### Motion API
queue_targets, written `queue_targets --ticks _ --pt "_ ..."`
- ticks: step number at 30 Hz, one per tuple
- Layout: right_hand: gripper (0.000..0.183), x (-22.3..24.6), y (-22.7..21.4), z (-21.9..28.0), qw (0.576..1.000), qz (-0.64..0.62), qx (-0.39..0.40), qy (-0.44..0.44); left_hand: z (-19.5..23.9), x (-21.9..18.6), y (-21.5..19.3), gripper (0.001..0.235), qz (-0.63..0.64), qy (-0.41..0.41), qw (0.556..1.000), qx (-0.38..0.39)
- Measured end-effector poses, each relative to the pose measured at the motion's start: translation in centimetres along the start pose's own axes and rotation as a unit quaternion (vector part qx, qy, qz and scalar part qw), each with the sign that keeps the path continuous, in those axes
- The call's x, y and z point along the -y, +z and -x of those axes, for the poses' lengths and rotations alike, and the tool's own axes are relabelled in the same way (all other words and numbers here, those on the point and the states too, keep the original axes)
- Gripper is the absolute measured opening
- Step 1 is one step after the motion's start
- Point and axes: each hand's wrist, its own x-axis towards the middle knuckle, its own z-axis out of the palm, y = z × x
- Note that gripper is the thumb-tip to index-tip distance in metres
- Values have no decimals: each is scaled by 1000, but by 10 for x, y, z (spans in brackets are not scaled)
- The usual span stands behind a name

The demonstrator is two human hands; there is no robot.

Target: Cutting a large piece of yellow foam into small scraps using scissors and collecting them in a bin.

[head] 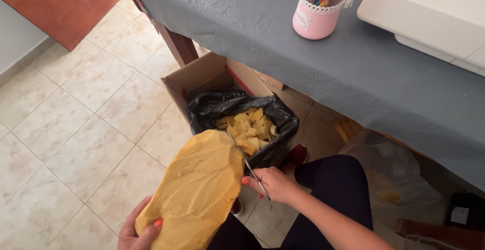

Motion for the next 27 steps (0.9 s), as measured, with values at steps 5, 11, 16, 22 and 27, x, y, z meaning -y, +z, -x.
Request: queue_targets --ticks 5,11,16,22,27 --pt "67 9 1 1 986 -150 -16 71 4 -4 14 60 69 -18 997 -19" --pt "61 -9 0 -1 986 -158 -13 58 4 -11 13 63 49 3 998 -28" --pt "69 2 -26 31 993 -86 86 11 3 -17 -2 65 -10 107 994 -33" --pt "62 0 -25 64 997 -73 -8 -2 6 -31 -6 83 -128 305 942 -60" --pt "81 14 -21 67 991 -110 -69 -41 10 -26 16 85 -319 364 870 -94"
